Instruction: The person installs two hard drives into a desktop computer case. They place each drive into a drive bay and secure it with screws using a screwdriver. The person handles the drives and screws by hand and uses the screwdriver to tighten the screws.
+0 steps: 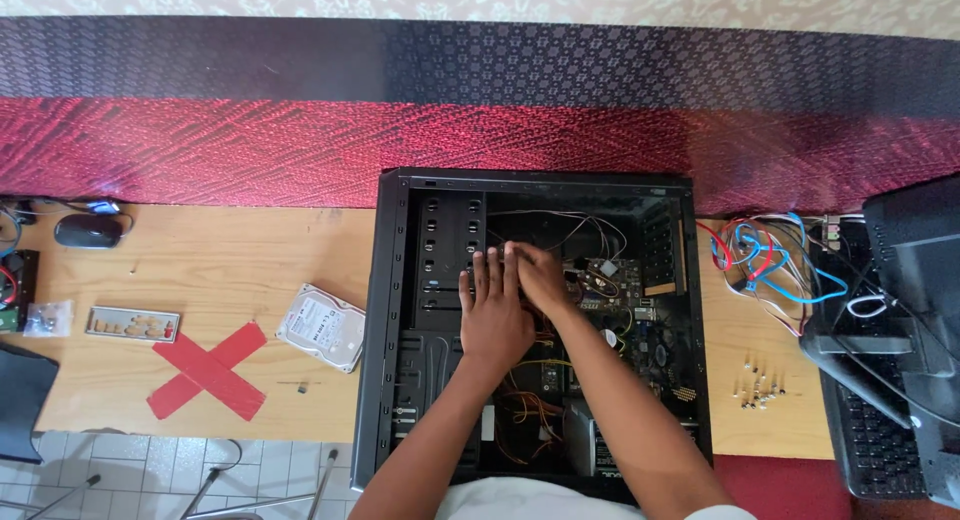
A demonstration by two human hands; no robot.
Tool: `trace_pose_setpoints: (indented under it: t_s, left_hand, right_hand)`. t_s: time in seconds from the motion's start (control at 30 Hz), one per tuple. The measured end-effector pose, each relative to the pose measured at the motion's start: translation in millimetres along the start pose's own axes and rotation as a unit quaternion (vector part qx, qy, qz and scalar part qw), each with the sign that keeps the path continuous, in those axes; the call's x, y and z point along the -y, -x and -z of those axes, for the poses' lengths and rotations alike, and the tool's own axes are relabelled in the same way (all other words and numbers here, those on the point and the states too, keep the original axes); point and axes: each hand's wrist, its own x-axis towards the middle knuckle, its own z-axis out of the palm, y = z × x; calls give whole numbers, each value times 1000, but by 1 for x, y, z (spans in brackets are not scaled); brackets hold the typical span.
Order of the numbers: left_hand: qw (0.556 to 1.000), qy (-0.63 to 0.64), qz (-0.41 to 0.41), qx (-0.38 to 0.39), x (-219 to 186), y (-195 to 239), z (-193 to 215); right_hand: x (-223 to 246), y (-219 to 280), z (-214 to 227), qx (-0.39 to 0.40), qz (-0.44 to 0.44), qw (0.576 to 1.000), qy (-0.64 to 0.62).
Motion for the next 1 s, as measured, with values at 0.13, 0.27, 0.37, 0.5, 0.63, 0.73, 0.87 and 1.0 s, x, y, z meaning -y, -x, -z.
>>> trace_pose_setpoints:
  t_s: [0.13, 0.27, 0.37, 0.5, 0.63, 0.73, 0.87, 1.0]
  left_hand:
    - [999, -31, 12, -5, -1, -1, -5]
    - [999, -35, 15, 2, 0, -5, -10]
    - [999, -30, 14, 1, -1, -4, -8]
    - [999, -19, 9, -25, -1, 0, -9]
    - [999, -26, 7, -23, 0, -1, -11]
    - [999, -31, 6, -28, 0, -1, -11]
    - [999, -31, 4, -40, 2, -1, -17]
    - [997, -38, -3, -66, 4, -5, -26]
  right_hand:
    - [19, 10, -1, 4, -48, 999, -8]
    - [23, 16, 8, -10, -16, 1000, -11]
    - [17, 12, 27, -87, 13, 996, 18]
    - [-42, -26, 72, -183, 84, 963, 179]
    - [-64, -28, 86, -158, 111, 948, 253]
    - [-56, -13, 82, -98, 121, 925, 347]
    - [-17, 29, 94, -139, 133, 942, 276]
    - [-22, 60, 175, -269, 226, 933, 78]
